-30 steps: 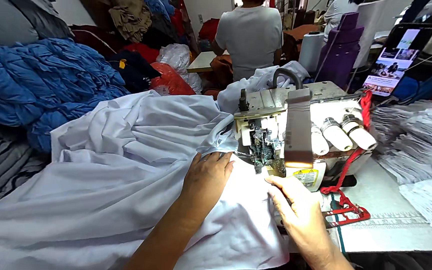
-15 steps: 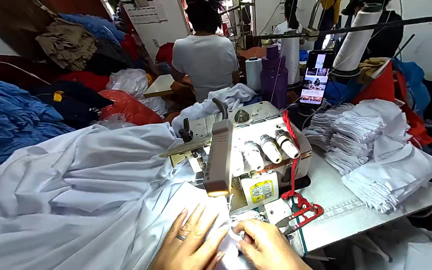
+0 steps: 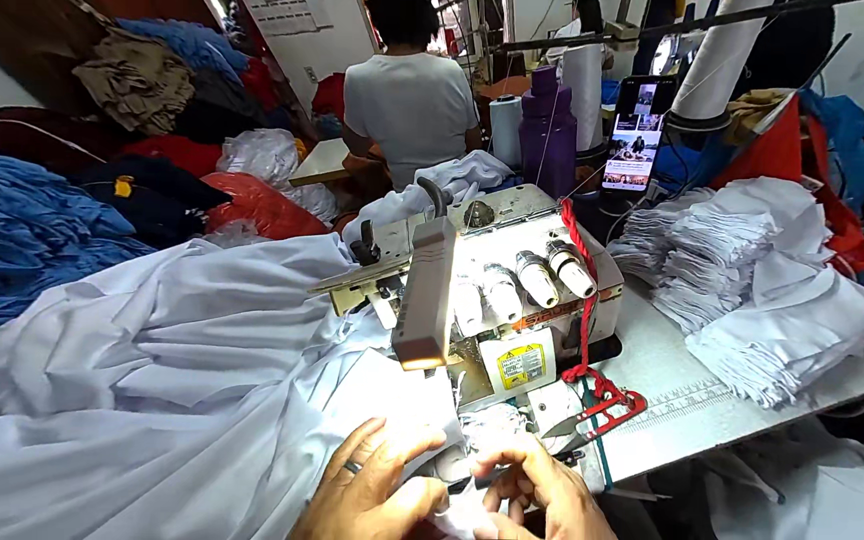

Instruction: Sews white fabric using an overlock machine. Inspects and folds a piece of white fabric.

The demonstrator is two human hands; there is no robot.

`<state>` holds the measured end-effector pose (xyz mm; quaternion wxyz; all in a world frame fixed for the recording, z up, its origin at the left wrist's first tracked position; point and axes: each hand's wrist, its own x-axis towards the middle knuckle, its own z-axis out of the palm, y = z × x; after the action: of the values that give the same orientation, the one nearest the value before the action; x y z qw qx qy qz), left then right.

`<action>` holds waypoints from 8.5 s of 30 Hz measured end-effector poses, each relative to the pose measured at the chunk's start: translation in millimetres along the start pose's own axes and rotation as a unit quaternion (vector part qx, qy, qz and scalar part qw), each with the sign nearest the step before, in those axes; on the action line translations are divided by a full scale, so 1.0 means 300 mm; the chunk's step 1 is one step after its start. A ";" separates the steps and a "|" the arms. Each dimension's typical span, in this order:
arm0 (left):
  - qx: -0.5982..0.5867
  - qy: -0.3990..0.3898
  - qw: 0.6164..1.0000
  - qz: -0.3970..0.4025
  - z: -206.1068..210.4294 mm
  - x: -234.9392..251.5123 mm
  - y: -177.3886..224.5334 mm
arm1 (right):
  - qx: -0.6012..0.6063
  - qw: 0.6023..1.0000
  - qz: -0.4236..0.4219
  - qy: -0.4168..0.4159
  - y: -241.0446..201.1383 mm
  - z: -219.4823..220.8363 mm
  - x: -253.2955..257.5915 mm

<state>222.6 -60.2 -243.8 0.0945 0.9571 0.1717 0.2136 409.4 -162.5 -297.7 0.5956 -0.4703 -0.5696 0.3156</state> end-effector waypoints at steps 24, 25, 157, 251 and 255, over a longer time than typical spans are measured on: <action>-0.079 0.173 0.978 -0.081 0.047 0.037 -0.103 | 0.013 0.996 0.085 0.030 0.094 0.086 -0.003; -0.071 0.180 0.977 -0.084 0.049 0.045 -0.110 | 0.008 0.996 0.083 0.032 0.102 0.090 0.004; 0.174 0.275 0.944 0.058 0.259 -0.190 -0.122 | -0.160 0.977 -0.138 -0.031 0.024 0.025 0.003; -0.206 0.167 0.932 -0.246 -0.179 -0.702 0.265 | 0.012 0.933 -0.034 -0.358 0.180 0.263 -0.180; -0.208 0.100 0.954 -0.190 -0.123 -0.572 0.245 | 0.012 0.930 -0.157 -0.331 0.049 0.350 -0.153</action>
<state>81.7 -187.5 -256.7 0.3128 0.8397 0.3106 0.3172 302.2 -177.8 -338.2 0.4210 -0.2365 -0.7972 0.3623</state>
